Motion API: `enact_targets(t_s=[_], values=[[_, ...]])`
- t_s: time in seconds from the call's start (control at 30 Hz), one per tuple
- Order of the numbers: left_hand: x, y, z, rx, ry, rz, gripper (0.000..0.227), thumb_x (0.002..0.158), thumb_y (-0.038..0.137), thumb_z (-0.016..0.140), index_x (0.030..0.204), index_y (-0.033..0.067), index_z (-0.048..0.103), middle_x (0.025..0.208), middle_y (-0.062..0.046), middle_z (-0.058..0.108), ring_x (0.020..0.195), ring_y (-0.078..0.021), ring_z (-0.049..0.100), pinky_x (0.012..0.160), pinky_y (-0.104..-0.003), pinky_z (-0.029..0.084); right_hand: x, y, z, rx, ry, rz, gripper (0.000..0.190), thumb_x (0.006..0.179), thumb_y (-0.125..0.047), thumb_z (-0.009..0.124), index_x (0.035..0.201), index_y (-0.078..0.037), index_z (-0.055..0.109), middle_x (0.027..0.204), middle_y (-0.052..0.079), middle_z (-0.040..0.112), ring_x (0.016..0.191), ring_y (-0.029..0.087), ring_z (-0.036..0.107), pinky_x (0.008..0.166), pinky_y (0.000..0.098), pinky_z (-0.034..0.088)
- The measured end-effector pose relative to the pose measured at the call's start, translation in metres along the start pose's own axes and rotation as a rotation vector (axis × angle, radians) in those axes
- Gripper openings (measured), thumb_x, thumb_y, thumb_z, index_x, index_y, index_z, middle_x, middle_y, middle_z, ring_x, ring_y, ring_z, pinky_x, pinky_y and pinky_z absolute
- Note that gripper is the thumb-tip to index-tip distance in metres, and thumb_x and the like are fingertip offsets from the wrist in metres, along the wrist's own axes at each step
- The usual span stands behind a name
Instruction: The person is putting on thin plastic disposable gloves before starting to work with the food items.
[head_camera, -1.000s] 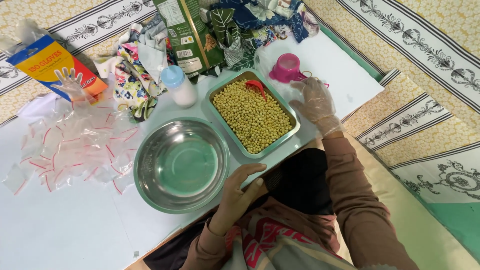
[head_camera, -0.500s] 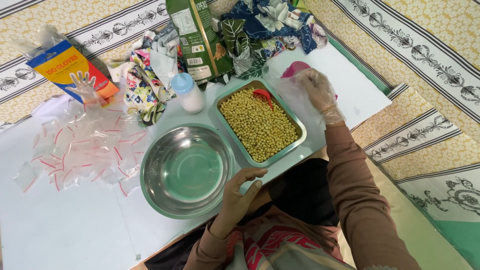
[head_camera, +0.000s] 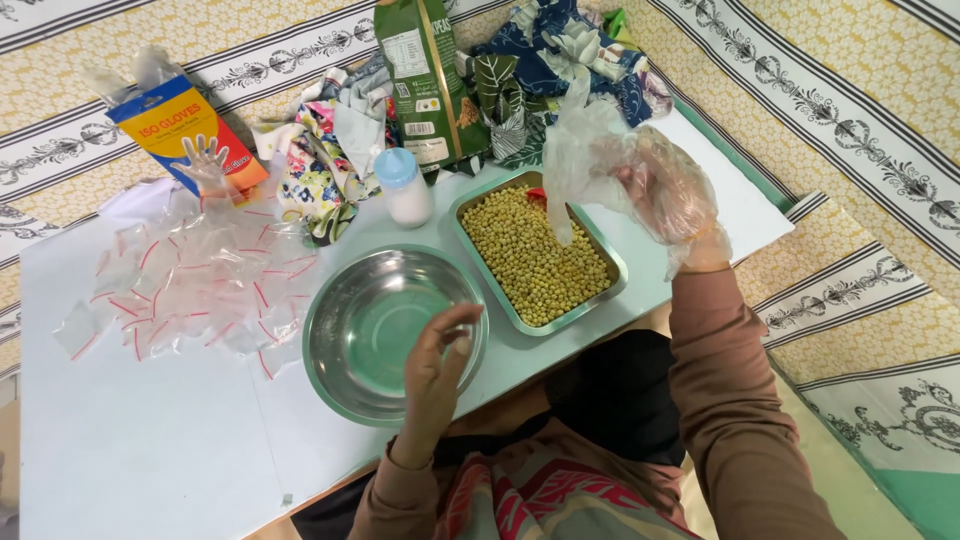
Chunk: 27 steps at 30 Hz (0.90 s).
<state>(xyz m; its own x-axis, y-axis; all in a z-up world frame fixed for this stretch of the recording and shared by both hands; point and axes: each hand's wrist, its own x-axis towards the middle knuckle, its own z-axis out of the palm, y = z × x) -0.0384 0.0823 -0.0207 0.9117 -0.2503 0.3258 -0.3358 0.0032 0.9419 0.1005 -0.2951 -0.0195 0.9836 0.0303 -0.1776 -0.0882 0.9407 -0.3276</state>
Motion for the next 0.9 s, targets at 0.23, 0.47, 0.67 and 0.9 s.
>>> enact_targets(t_s=[0.23, 0.47, 0.67, 0.9], values=[[0.039, 0.03, -0.031, -0.001, 0.133, 0.182, 0.059, 0.107, 0.025, 0.051, 0.159, 0.0073, 0.031, 0.157, -0.016, 0.044, 0.146, -0.0303, 0.035, 0.116, -0.049, 0.031, -0.009, 0.038, -0.003, -0.616, -0.293, -0.068, 0.021, 0.109, -0.017, 0.051, 0.098, 0.0, 0.053, 0.086, 0.02, 0.059, 0.075, 0.028, 0.066, 0.056, 0.0359, 0.052], [0.067, 0.05, -0.045, -0.062, -0.095, 0.233, 0.075, 0.095, 0.035, 0.074, 0.159, 0.0144, 0.042, 0.141, -0.013, 0.063, 0.139, -0.0247, 0.049, 0.119, -0.047, 0.028, 0.058, 0.08, -0.08, -0.6, -0.662, 0.263, 0.053, 0.102, -0.007, 0.051, 0.149, 0.01, 0.034, 0.126, 0.04, 0.057, 0.104, 0.05, 0.068, 0.07, 0.071, 0.059], [0.056, 0.047, -0.046, -0.133, 0.274, 0.115, 0.008, 0.088, 0.016, 0.084, 0.09, 0.0111, 0.078, 0.068, 0.003, 0.067, 0.072, -0.0027, 0.054, 0.073, -0.021, 0.051, -0.075, 0.143, 0.098, -0.316, -0.805, 0.151, 0.035, 0.115, -0.006, 0.039, 0.143, 0.011, 0.049, 0.123, 0.019, 0.063, 0.107, 0.005, 0.061, 0.088, 0.0116, 0.056], [0.047, 0.032, -0.056, -0.23, 0.71, 0.251, 0.011, 0.101, 0.014, 0.07, 0.092, 0.0111, 0.064, 0.074, 0.009, 0.049, 0.075, -0.0017, 0.04, 0.077, -0.02, 0.042, -0.059, 0.188, 0.097, -0.908, -0.552, -0.124, 0.098, 0.083, -0.091, 0.021, 0.128, -0.011, 0.055, 0.133, 0.017, 0.065, 0.118, 0.027, 0.066, 0.09, 0.0429, 0.057]])
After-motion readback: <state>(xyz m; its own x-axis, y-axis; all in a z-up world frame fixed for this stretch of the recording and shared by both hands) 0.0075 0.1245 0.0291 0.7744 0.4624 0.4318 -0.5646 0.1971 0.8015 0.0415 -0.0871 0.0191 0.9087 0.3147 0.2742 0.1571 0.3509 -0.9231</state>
